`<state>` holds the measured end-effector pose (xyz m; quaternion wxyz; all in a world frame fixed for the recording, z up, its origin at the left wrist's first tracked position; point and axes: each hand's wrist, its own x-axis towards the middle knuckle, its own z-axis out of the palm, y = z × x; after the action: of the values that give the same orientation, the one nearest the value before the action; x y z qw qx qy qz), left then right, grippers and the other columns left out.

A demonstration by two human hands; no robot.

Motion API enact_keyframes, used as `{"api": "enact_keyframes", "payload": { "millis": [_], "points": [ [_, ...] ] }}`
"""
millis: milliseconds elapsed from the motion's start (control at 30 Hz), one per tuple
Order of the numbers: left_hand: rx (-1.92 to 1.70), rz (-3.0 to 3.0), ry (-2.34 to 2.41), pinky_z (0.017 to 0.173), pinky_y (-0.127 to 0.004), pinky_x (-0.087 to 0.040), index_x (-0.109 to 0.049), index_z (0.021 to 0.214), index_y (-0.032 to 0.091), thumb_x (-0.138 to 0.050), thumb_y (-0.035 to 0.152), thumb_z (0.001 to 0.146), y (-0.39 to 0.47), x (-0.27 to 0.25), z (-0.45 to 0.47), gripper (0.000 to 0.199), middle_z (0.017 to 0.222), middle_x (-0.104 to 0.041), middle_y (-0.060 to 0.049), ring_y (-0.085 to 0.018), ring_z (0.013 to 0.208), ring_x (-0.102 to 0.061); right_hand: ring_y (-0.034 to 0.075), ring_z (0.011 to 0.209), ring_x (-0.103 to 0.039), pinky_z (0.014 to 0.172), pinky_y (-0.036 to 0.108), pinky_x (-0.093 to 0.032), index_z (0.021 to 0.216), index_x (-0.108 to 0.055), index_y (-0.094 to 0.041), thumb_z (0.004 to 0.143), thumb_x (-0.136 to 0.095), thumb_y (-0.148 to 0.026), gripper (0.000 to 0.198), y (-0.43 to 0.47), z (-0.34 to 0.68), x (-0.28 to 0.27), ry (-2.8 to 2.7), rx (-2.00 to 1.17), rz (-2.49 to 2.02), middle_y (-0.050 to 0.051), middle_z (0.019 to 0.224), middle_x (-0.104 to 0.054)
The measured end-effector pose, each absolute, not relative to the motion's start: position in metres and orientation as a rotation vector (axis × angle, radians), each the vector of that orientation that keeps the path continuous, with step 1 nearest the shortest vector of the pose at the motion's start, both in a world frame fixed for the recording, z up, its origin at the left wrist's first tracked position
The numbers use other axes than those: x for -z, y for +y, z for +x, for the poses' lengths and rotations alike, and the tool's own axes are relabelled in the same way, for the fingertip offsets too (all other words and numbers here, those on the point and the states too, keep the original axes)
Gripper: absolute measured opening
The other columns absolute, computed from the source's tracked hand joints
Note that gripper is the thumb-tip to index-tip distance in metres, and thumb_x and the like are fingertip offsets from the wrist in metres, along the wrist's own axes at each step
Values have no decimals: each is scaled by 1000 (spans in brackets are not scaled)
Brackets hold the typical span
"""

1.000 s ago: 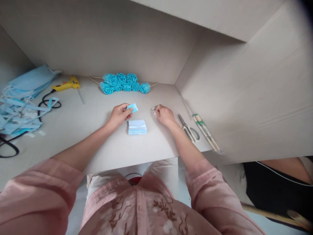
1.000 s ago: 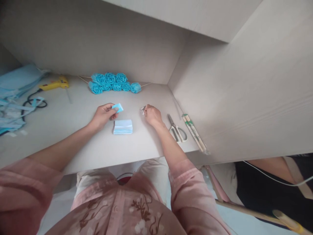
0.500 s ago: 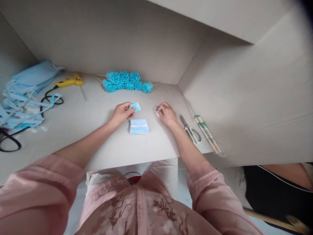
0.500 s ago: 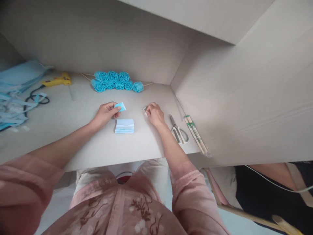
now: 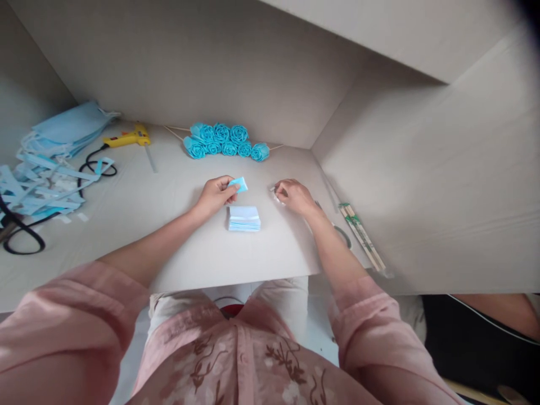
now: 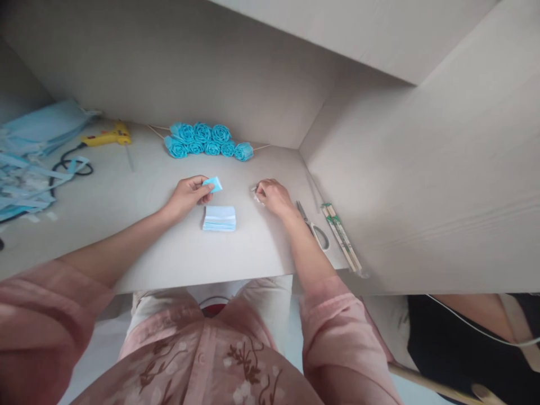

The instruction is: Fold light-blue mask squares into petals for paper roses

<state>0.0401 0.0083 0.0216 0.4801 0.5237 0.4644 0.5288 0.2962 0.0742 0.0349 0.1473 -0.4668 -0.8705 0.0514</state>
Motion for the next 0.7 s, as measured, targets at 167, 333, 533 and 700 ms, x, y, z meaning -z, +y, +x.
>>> {"api": "enact_keyframes", "payload": {
  "millis": [167, 333, 533, 700],
  "points": [
    [-1285, 1281, 1137, 48, -20, -35, -57, 73, 17, -70, 44, 68, 8, -22, 40, 31, 56, -56, 2, -8, 48, -47, 21, 102, -57, 91, 32, -41, 86, -60, -20, 89, -50, -20, 11, 73, 296, -31, -2467, -154, -1350, 8, 103, -69],
    [-1275, 1272, 1140, 48, -20, -35, -57, 72, 16, -69, 42, 68, 8, -21, 41, 29, 56, -57, 2, -8, 48, -47, 22, 104, -55, 92, 33, -40, 89, -60, -20, 92, -46, -20, 14, 71, 293, -26, -2431, -131, -1359, 9, 104, -68],
    [-1263, 1272, 1134, 48, -20, -36, -57, 73, 16, -69, 44, 68, 7, -21, 42, 31, 57, -57, 2, -8, 49, -48, 23, 102, -56, 92, 33, -41, 91, -60, -19, 93, -46, -22, 14, 72, 291, -21, -2394, -111, -1361, 10, 102, -68],
    [-1264, 1281, 1146, 49, -20, -36, -57, 72, 16, -69, 45, 67, 5, -23, 42, 32, 56, -57, 2, -8, 48, -47, 23, 96, -58, 88, 32, -43, 98, -58, -17, 94, -43, -21, 16, 75, 292, -17, -2342, -110, -1406, 11, 100, -68]
  ]
}}
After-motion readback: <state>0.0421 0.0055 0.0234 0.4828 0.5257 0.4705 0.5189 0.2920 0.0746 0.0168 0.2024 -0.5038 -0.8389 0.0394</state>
